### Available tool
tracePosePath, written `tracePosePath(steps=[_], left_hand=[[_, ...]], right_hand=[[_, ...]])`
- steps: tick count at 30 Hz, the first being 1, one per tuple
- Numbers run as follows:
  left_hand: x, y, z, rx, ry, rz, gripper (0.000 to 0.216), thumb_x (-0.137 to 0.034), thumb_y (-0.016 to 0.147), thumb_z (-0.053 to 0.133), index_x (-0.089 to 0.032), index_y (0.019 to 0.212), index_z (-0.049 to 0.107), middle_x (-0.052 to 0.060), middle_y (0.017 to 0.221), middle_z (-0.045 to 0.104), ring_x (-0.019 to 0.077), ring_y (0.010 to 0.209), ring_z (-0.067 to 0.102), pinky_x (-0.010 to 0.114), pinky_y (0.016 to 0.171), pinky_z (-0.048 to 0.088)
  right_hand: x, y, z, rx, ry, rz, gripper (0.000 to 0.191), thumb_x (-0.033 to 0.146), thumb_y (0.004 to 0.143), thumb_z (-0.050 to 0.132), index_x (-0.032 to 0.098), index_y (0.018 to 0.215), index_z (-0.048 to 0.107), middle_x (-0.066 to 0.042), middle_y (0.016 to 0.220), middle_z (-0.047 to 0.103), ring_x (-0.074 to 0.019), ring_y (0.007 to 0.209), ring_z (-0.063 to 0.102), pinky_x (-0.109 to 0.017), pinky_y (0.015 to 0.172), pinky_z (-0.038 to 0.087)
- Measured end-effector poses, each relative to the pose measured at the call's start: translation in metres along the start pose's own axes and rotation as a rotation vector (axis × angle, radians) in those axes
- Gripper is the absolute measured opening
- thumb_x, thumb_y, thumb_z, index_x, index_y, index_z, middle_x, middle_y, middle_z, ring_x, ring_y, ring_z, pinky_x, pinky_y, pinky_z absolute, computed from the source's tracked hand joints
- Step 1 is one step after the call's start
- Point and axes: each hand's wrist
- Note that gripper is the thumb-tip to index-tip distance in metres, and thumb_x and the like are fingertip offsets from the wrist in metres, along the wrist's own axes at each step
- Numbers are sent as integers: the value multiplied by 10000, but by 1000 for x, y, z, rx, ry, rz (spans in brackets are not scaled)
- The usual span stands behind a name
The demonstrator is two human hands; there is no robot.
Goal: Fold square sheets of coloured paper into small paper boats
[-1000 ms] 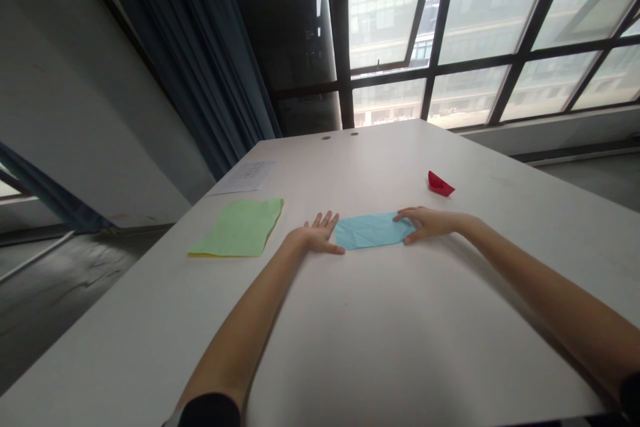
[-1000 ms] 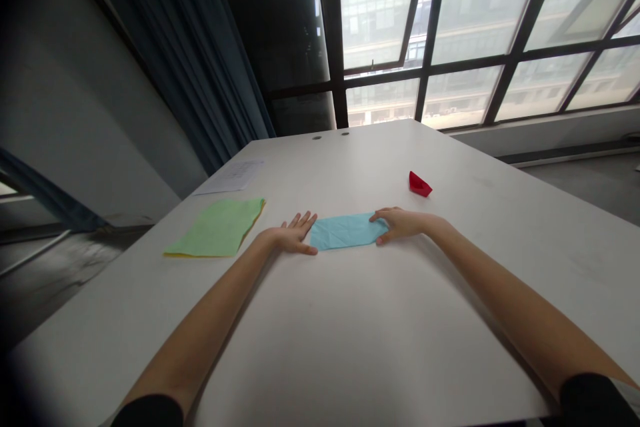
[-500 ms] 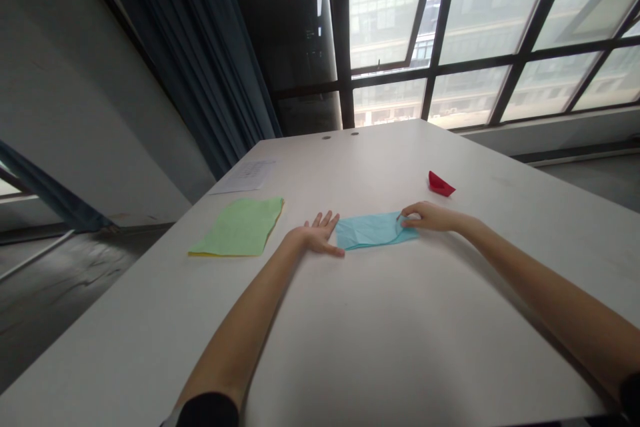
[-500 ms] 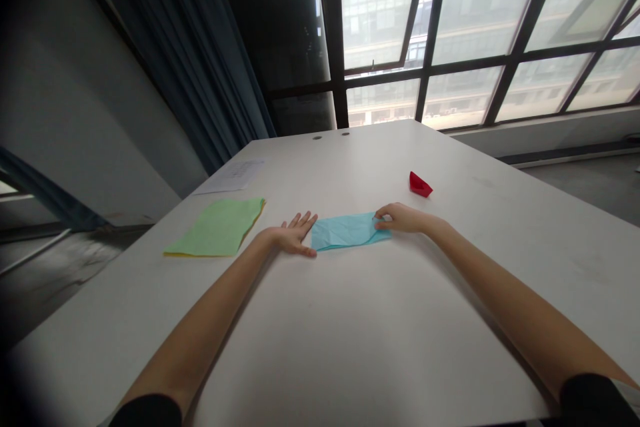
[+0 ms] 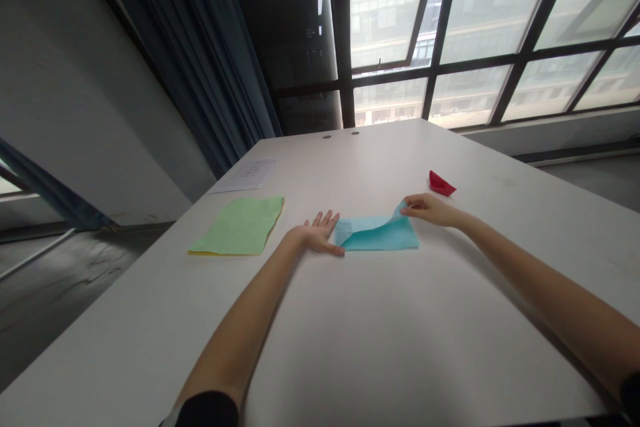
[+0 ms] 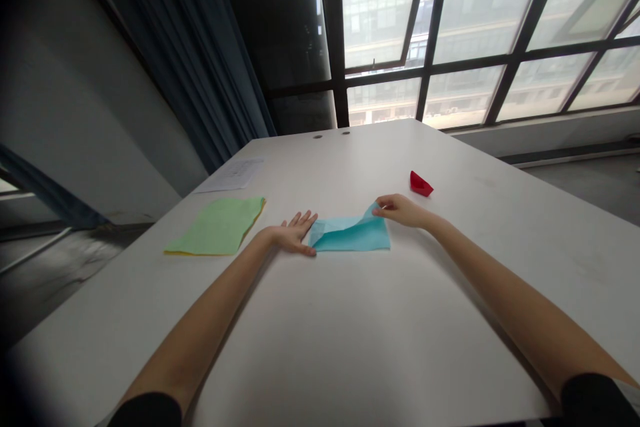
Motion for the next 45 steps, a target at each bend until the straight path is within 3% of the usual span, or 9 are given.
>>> tracePosePath(steps=[10,19,23,26,29,32,37,41,45], left_hand=[[-1,1,4,-54,-20,-33,1016,-783,639,272,-217,1371,-148,61,1425,-191,319,1296,-163,592,1004,60],[-1,3,5,-51,-20,-41,1080,-811,598,275,-193,1367,-164,61,1420,-214,321,1296,-176,599,1000,32],[-2,2,5,-48,-16,-45,1072,-806,604,278,-194,1369,-156,67,1421,-212,324,1295,-172,594,1003,37],[-3,1,4,-43,-13,-41,1073,-804,605,279,-193,1365,-169,67,1419,-214,321,1295,-176,597,1000,46],[-2,0,4,-44,-16,-39,1071,-801,605,289,-202,1365,-170,63,1420,-213,321,1296,-176,591,1003,48],[0,-1,3,-47,-22,-27,1061,-794,607,301,-215,1367,-161,58,1426,-204,318,1301,-164,580,1009,46],[7,2,0,-101,-39,6,954,-754,662,288,-232,1389,-44,57,1462,-99,295,1329,-63,529,1028,110],[10,10,2,-283,-11,-54,774,-662,743,290,-226,1367,151,81,1460,115,274,1319,120,448,1024,194],[13,16,5,-476,9,-125,593,-552,813,279,-207,1295,296,92,1396,282,256,1264,247,396,995,250]], right_hand=[[-15,5,4,-198,377,125,372,494,679,595,178,875,575,-9,749,577,-147,720,555,-333,744,471],[-40,7,2,-363,-53,201,402,390,715,537,193,1064,521,26,625,505,-137,586,519,-306,615,452],[-39,6,7,-326,-409,175,358,316,723,516,203,1062,551,-66,894,618,-223,840,566,-372,761,437],[-31,4,13,-287,-651,71,358,254,759,472,228,1107,551,-95,1237,495,-293,1127,430,-454,915,342],[-25,2,21,-133,-722,-77,415,175,807,364,265,1188,503,-40,1376,355,-278,1261,276,-477,986,256],[-21,1,26,41,-664,-147,464,133,828,290,281,1232,465,-25,1316,444,-236,1270,281,-459,1002,243],[-14,2,26,87,-669,-167,377,201,842,331,245,1139,559,-69,1079,601,-235,1087,480,-406,945,326],[-7,2,24,75,-702,-182,356,222,840,354,228,1118,575,-91,944,623,-234,974,526,-392,884,370],[-7,0,25,85,-703,-191,358,272,832,384,231,1141,558,-99,1028,592,-235,995,517,-382,880,380]])
Point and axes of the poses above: each hand's wrist, its own y-axis towards the middle knuckle, its own z-axis out of the palm, x = y × z
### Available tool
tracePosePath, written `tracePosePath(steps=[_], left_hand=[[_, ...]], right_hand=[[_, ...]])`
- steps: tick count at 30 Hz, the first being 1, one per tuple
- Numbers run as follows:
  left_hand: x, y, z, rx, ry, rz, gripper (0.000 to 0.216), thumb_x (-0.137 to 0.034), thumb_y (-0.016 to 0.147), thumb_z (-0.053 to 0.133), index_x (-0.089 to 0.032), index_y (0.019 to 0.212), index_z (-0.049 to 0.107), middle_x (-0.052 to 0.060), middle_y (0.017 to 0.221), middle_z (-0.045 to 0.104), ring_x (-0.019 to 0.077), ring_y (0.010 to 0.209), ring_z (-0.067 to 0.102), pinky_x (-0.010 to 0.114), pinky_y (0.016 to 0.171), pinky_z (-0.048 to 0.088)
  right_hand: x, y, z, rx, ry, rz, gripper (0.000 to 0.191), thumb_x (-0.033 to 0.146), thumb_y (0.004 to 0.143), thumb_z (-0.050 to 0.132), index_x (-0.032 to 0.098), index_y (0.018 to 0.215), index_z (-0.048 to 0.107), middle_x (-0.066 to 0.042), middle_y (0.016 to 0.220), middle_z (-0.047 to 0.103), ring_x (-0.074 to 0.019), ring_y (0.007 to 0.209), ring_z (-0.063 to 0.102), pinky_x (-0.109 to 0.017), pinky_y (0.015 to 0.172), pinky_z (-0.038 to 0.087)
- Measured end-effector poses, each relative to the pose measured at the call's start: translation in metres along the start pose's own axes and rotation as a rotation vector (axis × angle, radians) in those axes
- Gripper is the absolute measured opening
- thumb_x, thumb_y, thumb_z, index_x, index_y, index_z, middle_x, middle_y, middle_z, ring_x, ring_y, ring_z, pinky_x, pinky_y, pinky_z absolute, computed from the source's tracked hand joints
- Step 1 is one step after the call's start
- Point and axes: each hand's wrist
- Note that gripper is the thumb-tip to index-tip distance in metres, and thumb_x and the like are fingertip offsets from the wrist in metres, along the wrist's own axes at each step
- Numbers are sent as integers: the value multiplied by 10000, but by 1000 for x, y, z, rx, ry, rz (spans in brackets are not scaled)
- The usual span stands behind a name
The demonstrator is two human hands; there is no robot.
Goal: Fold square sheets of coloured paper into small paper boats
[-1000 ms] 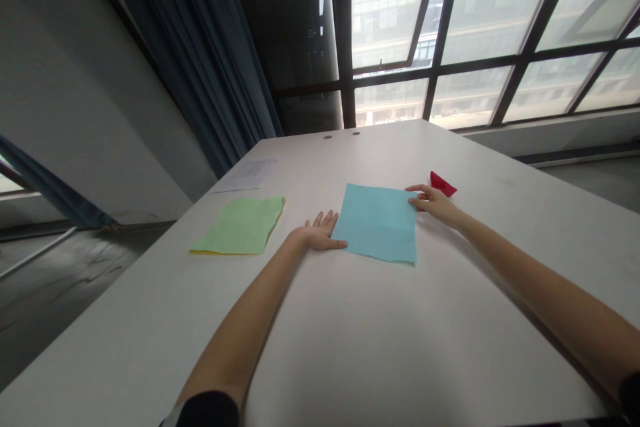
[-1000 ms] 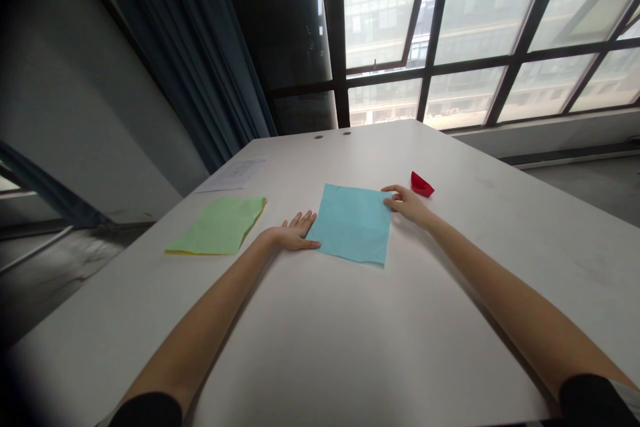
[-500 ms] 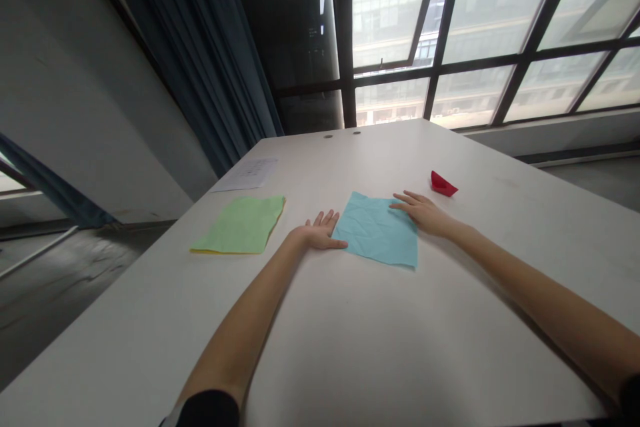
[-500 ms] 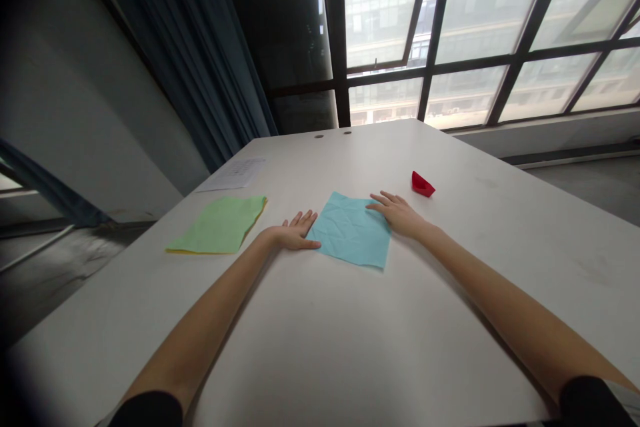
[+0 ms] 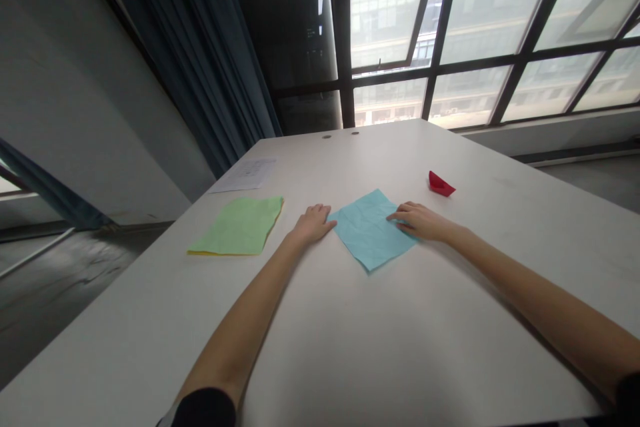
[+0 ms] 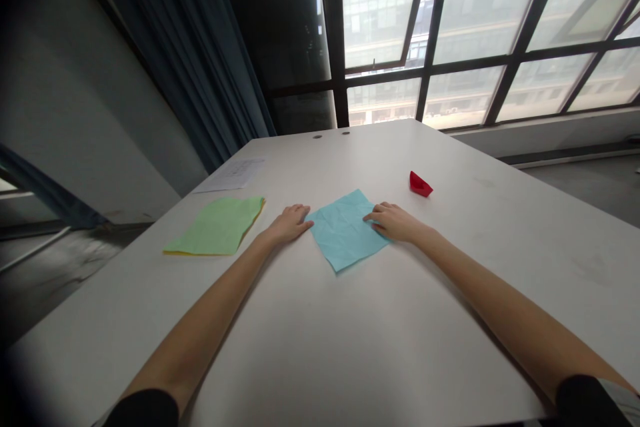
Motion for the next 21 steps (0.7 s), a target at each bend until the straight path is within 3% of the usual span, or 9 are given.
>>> tracePosePath(steps=[5,11,17,21], left_hand=[[0,4,3,-164,-63,-46,579,-558,844,208,-184,1269,337,102,1331,372,234,1199,344,350,972,278],[-6,6,10,-203,-79,-32,645,-650,796,220,-172,1144,477,134,1231,474,269,1136,414,384,911,328],[-9,6,19,-170,-64,-26,729,-690,735,322,-166,1235,405,153,1369,321,315,1252,267,465,973,245],[-9,6,22,-174,-110,-20,671,-644,758,348,-188,1249,394,135,1374,322,314,1261,249,507,977,222]], right_hand=[[-3,-2,5,1,31,-3,436,367,839,380,234,1248,453,-82,1255,485,-231,1142,441,-389,966,312],[5,-2,4,-15,-52,91,502,534,806,394,214,1170,522,-117,1131,554,-252,1020,520,-408,914,336],[7,0,2,-16,-34,88,416,487,859,310,262,1090,573,-81,1033,586,-222,956,536,-374,865,359],[-3,-2,10,-79,-52,212,455,484,840,349,226,1182,505,-105,1138,541,-256,1024,491,-387,871,355]])
Point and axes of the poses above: each hand's wrist, its own y-axis towards the middle knuckle, its own z-axis out of the palm, x = y × z
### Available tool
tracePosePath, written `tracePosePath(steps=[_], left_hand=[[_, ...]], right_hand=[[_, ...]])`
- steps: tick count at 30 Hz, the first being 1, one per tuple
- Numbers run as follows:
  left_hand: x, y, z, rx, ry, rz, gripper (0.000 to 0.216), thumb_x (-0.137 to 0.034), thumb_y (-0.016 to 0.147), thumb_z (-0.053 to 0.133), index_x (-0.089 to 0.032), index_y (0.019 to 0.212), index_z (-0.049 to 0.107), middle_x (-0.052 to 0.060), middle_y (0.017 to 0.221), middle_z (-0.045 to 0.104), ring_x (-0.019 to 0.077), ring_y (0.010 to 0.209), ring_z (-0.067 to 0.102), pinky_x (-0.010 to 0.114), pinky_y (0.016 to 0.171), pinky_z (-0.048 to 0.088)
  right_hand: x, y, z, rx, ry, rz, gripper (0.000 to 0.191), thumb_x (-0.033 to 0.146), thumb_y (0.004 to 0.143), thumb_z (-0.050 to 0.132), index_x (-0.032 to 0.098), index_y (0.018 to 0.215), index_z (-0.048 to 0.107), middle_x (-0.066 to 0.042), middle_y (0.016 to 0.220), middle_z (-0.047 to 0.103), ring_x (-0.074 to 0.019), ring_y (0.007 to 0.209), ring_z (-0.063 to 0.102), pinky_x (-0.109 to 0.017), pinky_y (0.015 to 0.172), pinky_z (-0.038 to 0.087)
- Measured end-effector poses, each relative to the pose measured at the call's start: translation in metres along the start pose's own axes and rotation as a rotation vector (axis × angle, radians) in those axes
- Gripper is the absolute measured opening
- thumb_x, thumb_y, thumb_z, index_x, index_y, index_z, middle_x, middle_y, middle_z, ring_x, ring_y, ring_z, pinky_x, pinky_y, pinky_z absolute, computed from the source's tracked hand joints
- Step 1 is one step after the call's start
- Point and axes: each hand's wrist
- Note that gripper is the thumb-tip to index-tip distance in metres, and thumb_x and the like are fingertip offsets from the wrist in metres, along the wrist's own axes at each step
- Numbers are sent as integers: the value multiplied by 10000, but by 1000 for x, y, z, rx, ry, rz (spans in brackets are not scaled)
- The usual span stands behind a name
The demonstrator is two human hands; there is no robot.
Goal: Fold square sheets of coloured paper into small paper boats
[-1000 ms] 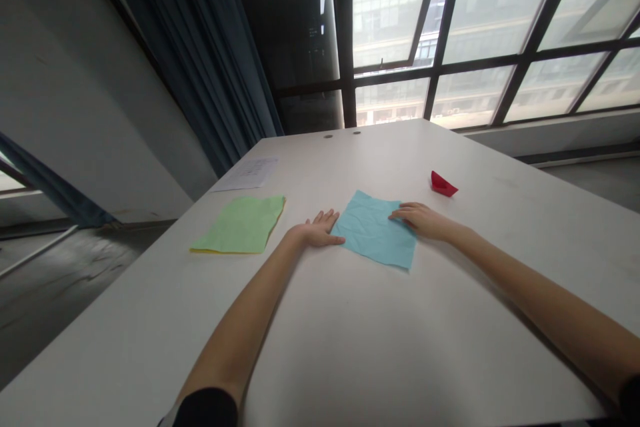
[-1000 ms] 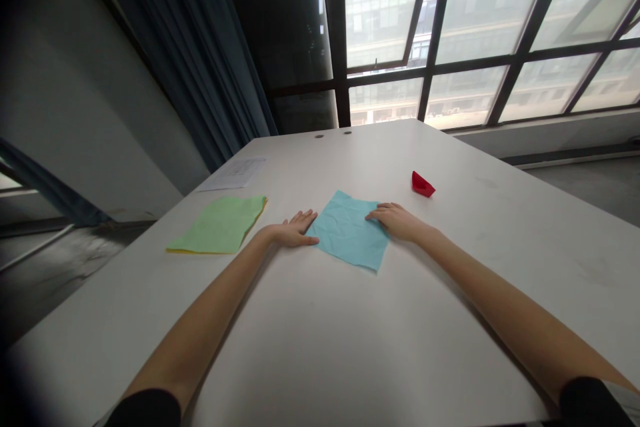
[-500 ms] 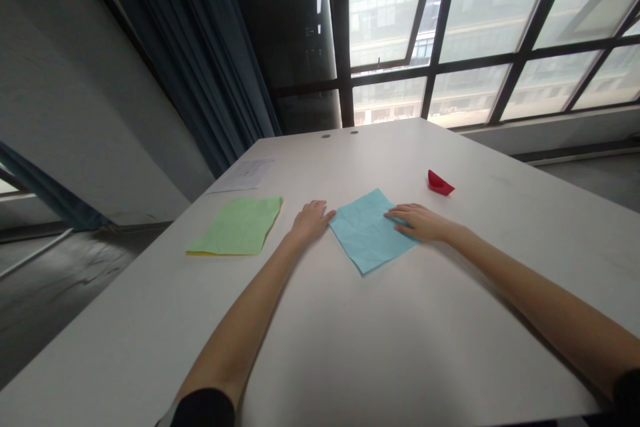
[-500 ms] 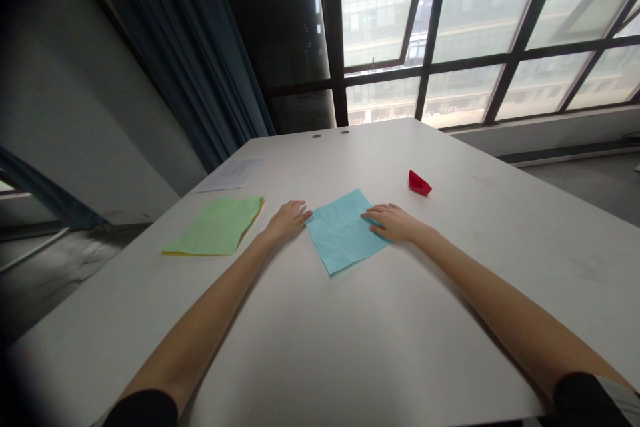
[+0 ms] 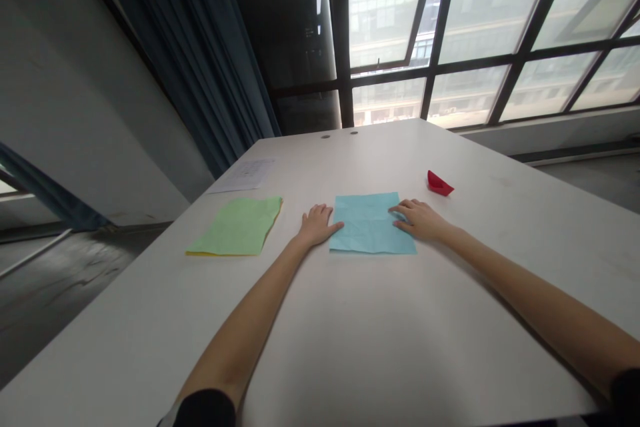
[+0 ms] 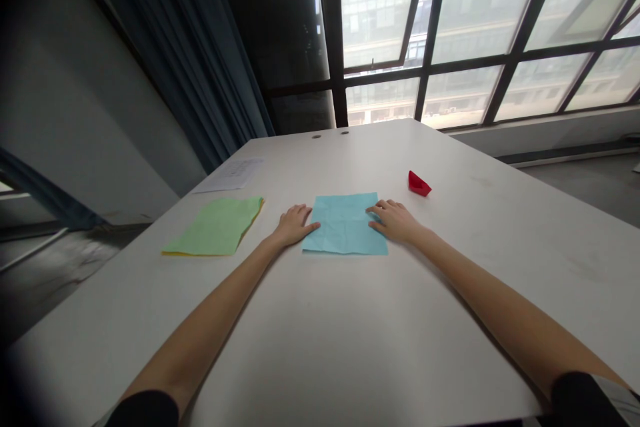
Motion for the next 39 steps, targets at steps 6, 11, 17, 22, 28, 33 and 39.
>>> tracePosePath(steps=[6,11,17,22,28,33,39], left_hand=[[-1,4,0,-68,-134,18,563,-542,700,534,-199,1145,505,103,1269,457,288,1196,349,450,969,270],[-9,3,-1,-131,-377,16,447,-319,643,632,-200,1063,538,51,1093,587,235,1058,487,380,904,358],[-10,7,3,-174,-555,4,411,-177,631,580,-171,1042,566,18,838,642,173,812,576,301,785,420],[-6,13,10,-184,-719,-20,254,-200,632,558,-140,860,653,25,793,648,169,765,578,274,741,425],[-3,16,11,-197,-834,54,202,-235,634,557,-128,781,646,26,787,653,162,777,577,268,775,413],[-3,14,10,-189,-837,94,232,-218,640,555,-126,842,623,31,842,644,159,826,570,273,791,429],[-2,12,8,-92,-841,131,308,-190,626,569,-125,920,630,25,871,656,177,835,579,311,807,441]], right_hand=[[-18,1,20,-6,-36,211,744,658,758,335,120,1268,406,-174,1299,425,-338,1161,387,-432,925,309],[-27,5,27,23,1,216,726,660,762,325,139,1257,427,-168,1300,432,-321,1176,392,-430,946,285],[-32,7,28,26,56,221,699,621,755,393,133,1253,431,-163,1309,425,-309,1194,377,-437,965,267],[-31,6,24,7,140,258,659,593,715,482,171,1221,463,-132,1295,452,-306,1193,380,-434,978,262],[-29,3,22,-91,428,333,644,443,637,625,231,1211,424,-68,1082,596,-267,1040,506,-418,878,382],[-30,3,28,-166,643,292,600,349,629,618,229,1177,402,11,794,595,-162,750,578,-319,726,454],[-25,5,19,-151,651,228,324,342,634,589,189,918,552,15,702,559,-155,686,553,-286,683,452]])
Point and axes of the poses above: each hand's wrist, its own y-axis towards the middle knuckle, its own z-axis out of the palm, x = y × z
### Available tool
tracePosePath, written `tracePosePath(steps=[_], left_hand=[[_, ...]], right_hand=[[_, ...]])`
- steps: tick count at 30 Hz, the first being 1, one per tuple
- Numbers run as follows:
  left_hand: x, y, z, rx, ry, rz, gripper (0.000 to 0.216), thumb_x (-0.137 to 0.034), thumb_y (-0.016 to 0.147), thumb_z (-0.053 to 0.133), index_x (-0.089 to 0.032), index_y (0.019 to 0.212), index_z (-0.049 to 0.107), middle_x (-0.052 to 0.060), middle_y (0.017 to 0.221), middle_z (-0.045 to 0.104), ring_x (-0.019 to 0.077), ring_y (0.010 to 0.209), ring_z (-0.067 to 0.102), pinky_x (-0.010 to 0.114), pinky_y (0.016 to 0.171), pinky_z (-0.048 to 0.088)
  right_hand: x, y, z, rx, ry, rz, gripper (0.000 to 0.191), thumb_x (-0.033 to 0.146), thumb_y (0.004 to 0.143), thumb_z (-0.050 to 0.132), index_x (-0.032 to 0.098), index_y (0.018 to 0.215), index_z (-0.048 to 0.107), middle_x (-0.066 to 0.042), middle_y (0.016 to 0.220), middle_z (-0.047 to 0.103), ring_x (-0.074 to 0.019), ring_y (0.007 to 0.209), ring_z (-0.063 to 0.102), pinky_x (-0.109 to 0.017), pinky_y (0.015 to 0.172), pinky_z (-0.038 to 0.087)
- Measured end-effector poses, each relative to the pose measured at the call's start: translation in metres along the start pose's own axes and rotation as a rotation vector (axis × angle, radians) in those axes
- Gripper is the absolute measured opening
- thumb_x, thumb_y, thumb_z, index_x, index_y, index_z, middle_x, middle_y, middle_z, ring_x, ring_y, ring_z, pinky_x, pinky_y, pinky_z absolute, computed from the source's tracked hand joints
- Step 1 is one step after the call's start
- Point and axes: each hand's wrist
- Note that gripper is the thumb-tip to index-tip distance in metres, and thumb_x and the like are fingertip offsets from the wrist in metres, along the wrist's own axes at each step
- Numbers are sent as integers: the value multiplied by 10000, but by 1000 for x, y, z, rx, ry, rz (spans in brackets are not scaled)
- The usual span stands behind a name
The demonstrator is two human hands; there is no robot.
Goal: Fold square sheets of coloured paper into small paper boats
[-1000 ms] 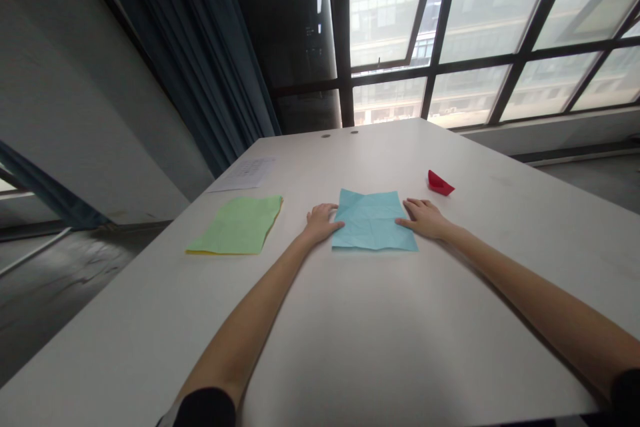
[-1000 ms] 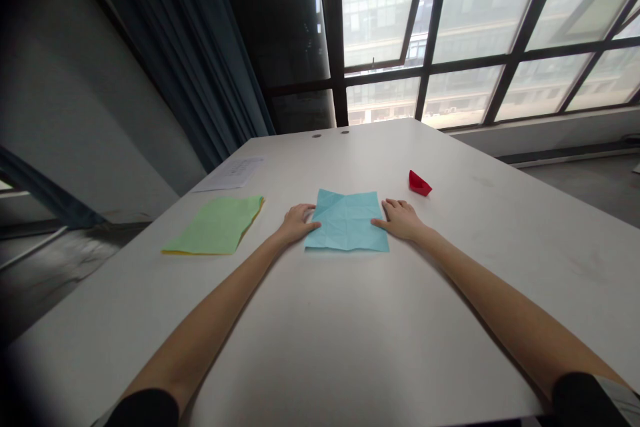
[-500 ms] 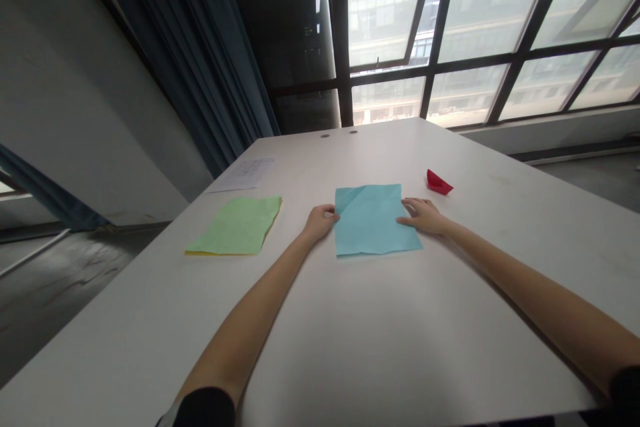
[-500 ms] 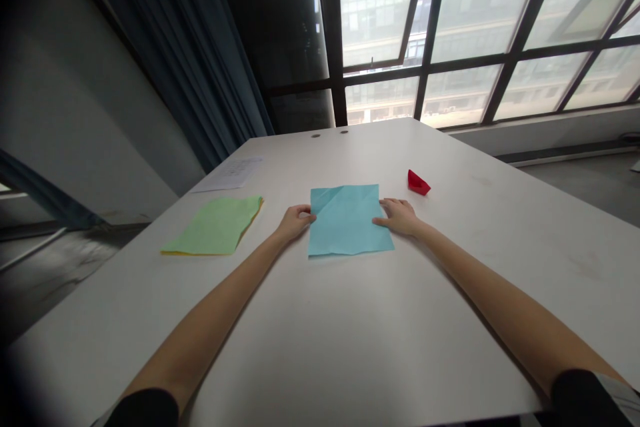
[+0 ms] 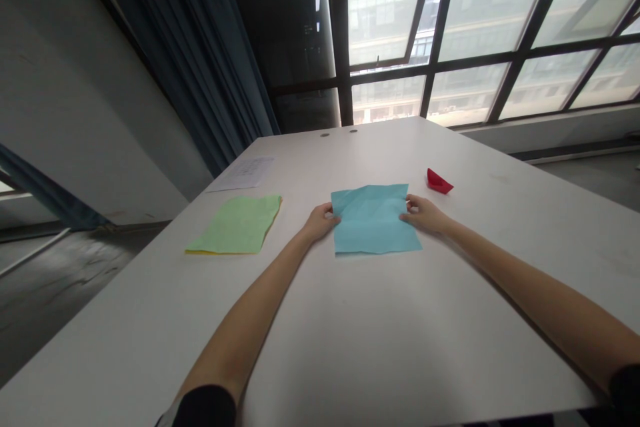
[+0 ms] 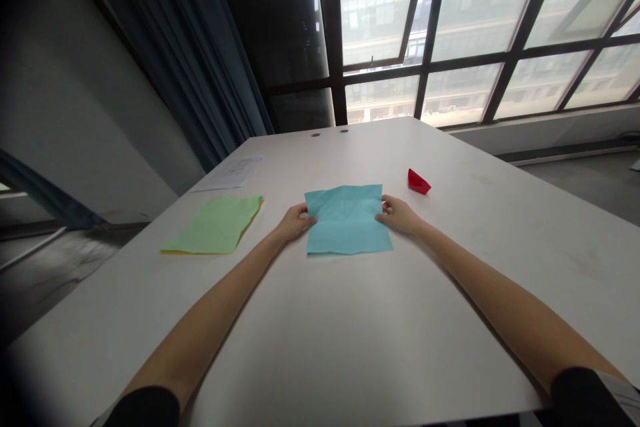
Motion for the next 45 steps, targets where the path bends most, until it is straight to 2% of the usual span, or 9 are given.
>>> tracePosePath(steps=[8,12,17,20,24,27,30,37,45], left_hand=[[-5,-4,-2,20,72,12,219,-181,660,542,-125,824,677,41,824,680,173,810,600,290,787,451],[-9,-5,-8,67,218,103,248,-137,663,513,-168,828,696,36,876,673,158,860,588,276,844,425],[-9,-5,-13,107,436,135,433,-25,631,396,-237,859,697,5,989,639,156,967,533,323,932,361],[-7,-6,-12,95,514,133,477,-1,610,369,-252,843,701,3,1017,621,165,989,511,348,950,334],[-14,-8,-8,84,589,104,393,-64,653,409,-273,814,700,-2,1022,614,190,1013,488,390,966,294],[-27,-11,-2,59,666,77,233,-210,716,478,-260,789,693,17,1014,616,230,1022,469,443,959,264],[-41,-14,7,48,714,91,239,-358,747,503,-252,884,668,40,1028,616,252,1022,465,462,933,276],[-55,-19,34,221,683,237,391,-330,829,401,-198,1178,516,83,1241,508,218,1151,425,376,980,295],[-57,-30,49,382,717,126,515,-291,849,285,-153,1345,264,111,1430,223,260,1311,187,506,1025,183]], right_hand=[[2,-2,-4,73,82,-33,179,278,659,524,161,761,614,-30,780,655,-202,777,590,-311,737,453],[1,-1,-5,132,65,-78,240,163,653,435,166,787,634,-36,839,668,-188,828,593,-297,769,454],[0,0,-8,145,-145,-126,349,117,668,383,197,860,664,-30,923,665,-182,874,578,-320,833,426],[3,-1,-7,148,-305,-114,372,112,672,383,227,876,672,-23,964,655,-206,927,555,-402,895,368],[11,-3,-7,145,-436,-105,378,140,724,355,263,888,673,-22,1014,631,-238,1017,502,-537,950,231],[22,-5,-7,142,-512,-140,324,230,779,371,260,903,668,-38,1016,627,-251,1030,487,-552,966,168],[35,-8,-6,130,-587,-202,303,372,800,413,244,924,658,-57,1012,629,-261,1006,495,-494,949,224],[61,-17,12,150,-604,-308,383,401,855,350,232,1130,556,-86,1126,587,-242,1035,497,-404,886,323],[59,-26,35,218,-560,-360,482,418,871,314,173,1270,431,-113,1306,449,-231,1169,429,-390,964,330]])
Point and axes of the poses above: each hand's wrist, its own y-axis towards the middle knuckle, its own z-axis out of the palm, x = y × z
